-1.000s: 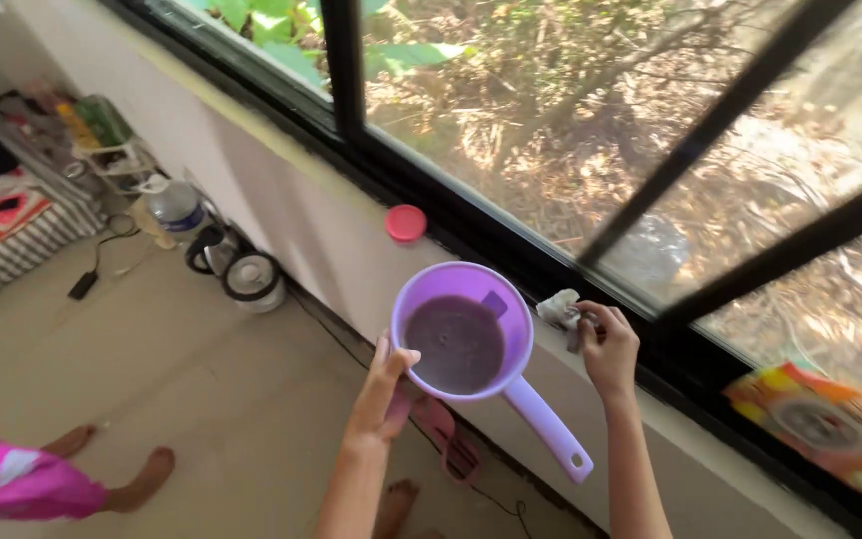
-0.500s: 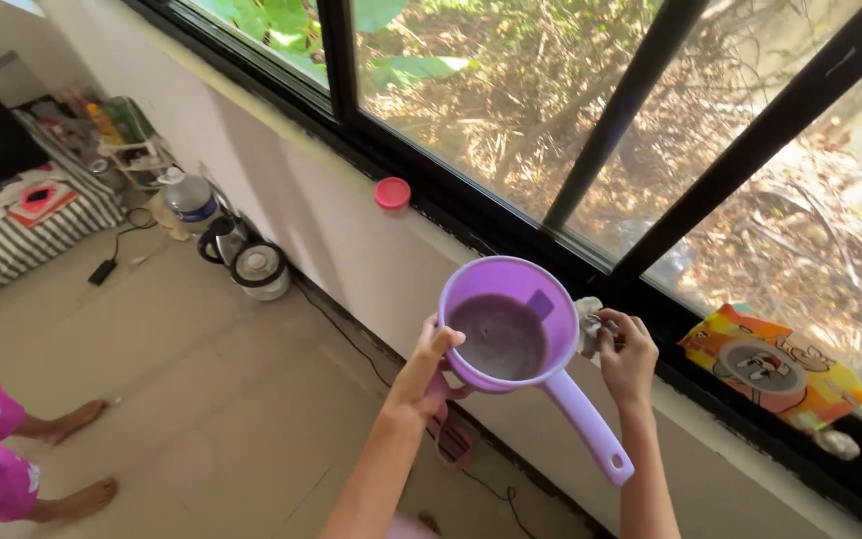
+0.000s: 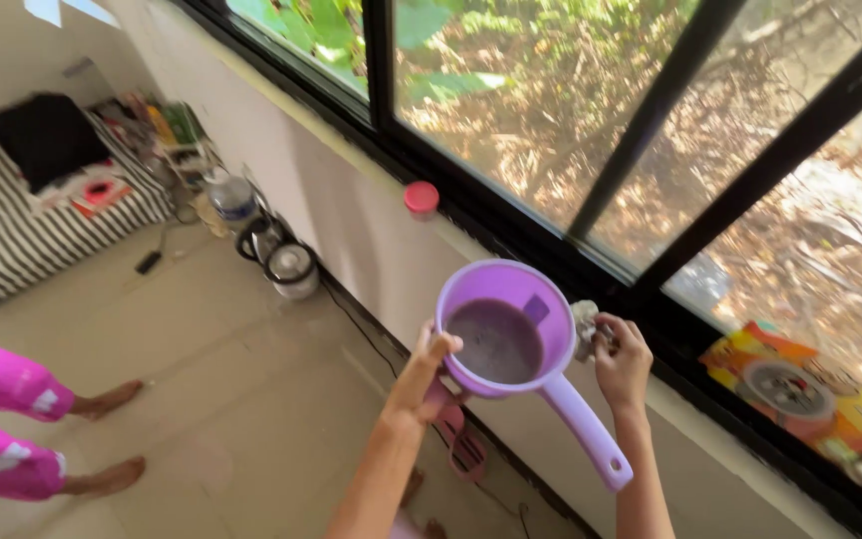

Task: The recorder cleans the frame and sill of a sliding window using a damp cloth dipped in soapy water.

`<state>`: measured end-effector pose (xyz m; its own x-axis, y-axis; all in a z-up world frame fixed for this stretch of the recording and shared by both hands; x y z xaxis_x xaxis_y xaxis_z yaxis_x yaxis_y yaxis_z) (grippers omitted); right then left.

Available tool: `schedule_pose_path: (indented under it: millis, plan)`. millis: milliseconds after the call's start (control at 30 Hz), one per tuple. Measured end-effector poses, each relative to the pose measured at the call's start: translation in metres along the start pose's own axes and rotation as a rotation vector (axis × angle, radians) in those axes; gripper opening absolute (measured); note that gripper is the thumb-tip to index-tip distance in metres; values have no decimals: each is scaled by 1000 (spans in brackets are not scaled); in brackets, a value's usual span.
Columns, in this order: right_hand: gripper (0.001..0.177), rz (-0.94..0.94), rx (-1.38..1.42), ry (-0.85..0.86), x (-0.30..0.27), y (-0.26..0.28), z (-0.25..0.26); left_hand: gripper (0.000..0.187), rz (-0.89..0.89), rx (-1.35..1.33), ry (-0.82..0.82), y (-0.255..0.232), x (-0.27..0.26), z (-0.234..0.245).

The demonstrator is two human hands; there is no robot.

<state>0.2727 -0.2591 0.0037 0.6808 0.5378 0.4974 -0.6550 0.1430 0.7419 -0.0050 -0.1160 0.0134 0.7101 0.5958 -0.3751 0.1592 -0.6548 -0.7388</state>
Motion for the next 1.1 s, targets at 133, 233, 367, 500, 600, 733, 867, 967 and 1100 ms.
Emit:
schedule_pose_path:
  millis: [133, 233, 367, 500, 600, 733, 867, 967, 1100]
  plan:
    - [22, -7, -64, -41, 17, 5, -3, 91, -33, 18, -26, -8, 8, 9]
    - [20, 45, 55, -145, 21, 7, 3, 89, 72, -22, -86, 14, 18, 32]
    - [26, -99, 163, -104, 17, -5, -2, 81, -237, -133, 110, 15, 26, 43]
    - [47, -271, 488, -29, 12, -7, -17, 83, -170, -36, -1, -18, 1, 33]
    - [44, -330, 538, 7, 11, -21, -29, 84, -89, 52, -68, -28, 2, 34]
    - [44, -374, 607, -19, 19, -20, -26, 84, -96, 32, -4, -35, 21, 36]
    - [41, -400, 721, -3, 34, 2, -28, 80, -68, 49, 14, -51, 39, 40]
    - [42, -407, 789, -6, 49, 25, -37, 78, -24, 78, -6, -54, 70, 62]
    - [39, -400, 935, 3, 76, 66, -60, 75, -92, 65, 151, -68, 124, 94]
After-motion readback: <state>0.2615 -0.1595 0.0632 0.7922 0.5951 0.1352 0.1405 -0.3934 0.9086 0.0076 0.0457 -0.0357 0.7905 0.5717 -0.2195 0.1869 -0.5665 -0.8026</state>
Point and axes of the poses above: each hand's wrist, its own x-axis towards the middle knuckle, its own z-axis out of the back of the hand, y = z × x, the point moved 5 cm from there along x, towards the middle knuckle, and after that the axes turned 4 degrees about x, right-handed, at the moved point
